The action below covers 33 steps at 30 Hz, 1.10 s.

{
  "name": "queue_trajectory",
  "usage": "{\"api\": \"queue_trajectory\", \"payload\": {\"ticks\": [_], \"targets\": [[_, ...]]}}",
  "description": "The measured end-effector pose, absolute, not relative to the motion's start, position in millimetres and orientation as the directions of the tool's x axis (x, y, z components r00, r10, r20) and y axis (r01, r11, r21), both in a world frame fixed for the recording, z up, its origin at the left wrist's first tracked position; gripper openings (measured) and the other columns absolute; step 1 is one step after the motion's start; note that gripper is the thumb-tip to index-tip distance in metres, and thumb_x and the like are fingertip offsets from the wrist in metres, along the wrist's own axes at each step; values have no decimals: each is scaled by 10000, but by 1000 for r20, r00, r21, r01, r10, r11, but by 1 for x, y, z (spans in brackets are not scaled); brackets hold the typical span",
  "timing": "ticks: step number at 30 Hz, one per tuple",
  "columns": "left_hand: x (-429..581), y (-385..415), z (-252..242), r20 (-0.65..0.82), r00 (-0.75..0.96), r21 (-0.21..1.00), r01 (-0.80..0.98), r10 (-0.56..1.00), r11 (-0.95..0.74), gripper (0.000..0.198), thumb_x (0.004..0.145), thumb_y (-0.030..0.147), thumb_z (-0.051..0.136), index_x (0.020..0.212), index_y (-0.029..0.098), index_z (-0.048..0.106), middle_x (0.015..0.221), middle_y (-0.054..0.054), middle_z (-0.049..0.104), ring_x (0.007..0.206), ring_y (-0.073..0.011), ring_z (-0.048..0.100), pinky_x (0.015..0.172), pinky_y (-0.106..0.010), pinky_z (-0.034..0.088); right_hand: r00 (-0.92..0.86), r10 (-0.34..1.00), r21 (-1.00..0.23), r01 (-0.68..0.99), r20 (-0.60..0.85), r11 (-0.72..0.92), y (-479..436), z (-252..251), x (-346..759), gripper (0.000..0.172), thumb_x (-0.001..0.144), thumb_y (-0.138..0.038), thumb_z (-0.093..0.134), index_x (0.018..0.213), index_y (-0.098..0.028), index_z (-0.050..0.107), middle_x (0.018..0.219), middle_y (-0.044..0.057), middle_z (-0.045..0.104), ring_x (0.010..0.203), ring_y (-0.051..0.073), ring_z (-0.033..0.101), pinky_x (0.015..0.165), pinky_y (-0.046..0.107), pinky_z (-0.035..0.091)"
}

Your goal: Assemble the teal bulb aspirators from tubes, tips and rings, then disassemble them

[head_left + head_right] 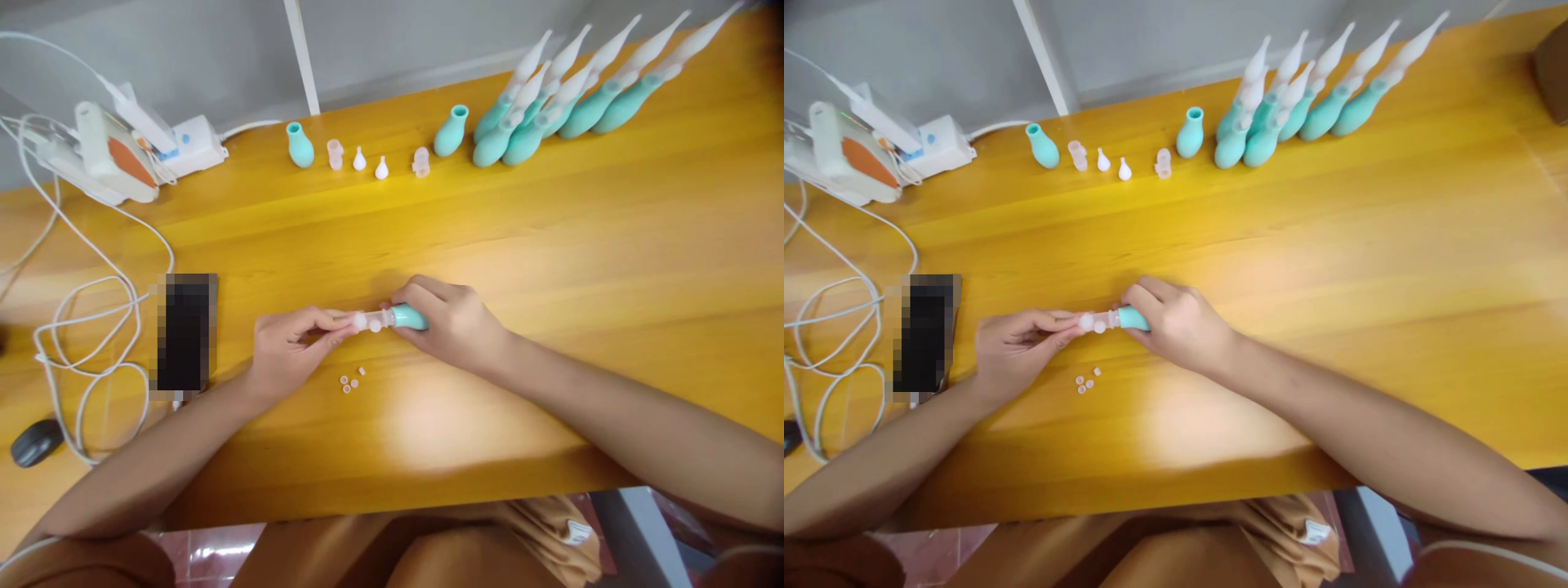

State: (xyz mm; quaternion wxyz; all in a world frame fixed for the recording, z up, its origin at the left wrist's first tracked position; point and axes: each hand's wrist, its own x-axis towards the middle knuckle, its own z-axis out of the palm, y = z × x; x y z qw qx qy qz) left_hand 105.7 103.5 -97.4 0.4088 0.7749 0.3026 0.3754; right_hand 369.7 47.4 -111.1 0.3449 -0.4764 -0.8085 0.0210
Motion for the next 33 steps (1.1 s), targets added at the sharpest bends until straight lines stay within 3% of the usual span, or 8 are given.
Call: {"api": "queue_trajectory", "payload": {"ticks": [5,11,15,20,23,26,33], "targets": [[105,103,-96,404,562,785,191,722,-589,112,945,155,860,996,249,827,1055,19,888,982,-195,876,892,-292,750,-324,788,-303,794,523,527,46,-112,370,141,1082,-278,626,1009,-164,668,889,66,727,708,158,633,609,262,437],[105,106,-95,511,602,668,171,614,-724,254,948,103,845,1130,278,826,1147,29,879,1038,-191,868,927,-278,744,-385,767,-107,858,513,503,43,-110,370,261,1112,-321,603,917,-165,679,814,53,687,638,152,557,564,296,322],[105,104,-94,492,603,690,170,628,-704,242,950,119,848,1119,291,832,1128,40,881,1031,-195,870,902,-278,749,-367,791,-207,832,489,514,43,-112,368,257,1109,-319,591,932,-156,682,828,65,687,668,162,580,592,287,361],[106,105,-94,262,574,892,164,776,-422,37,947,225,868,966,246,845,1077,-11,887,1024,-234,873,919,-343,760,-324,823,-434,727,466,532,45,-116,370,130,1057,-261,638,964,-177,672,857,60,708,721,166,642,645,257,451],[108,106,-95,187,574,940,133,798,-315,81,936,285,881,908,222,836,1055,-36,889,982,-235,877,890,-345,765,-319,827,-485,690,463,538,44,-114,370,101,1051,-260,654,982,-189,672,866,56,721,725,165,654,648,254,467],[108,105,-96,186,588,936,138,787,-324,84,939,291,878,902,229,836,1053,-33,890,983,-232,877,890,-343,763,-320,828,-471,702,460,533,43,-112,369,115,1058,-273,654,985,-186,669,881,61,728,733,165,660,649,254,474],[105,102,-93,376,614,790,179,694,-586,103,973,199,839,1016,293,850,1094,26,885,990,-205,874,868,-310,749,-373,811,-250,820,450,516,39,-113,369,211,1103,-315,595,974,-170,678,870,73,705,714,180,621,630,291,411]]}}
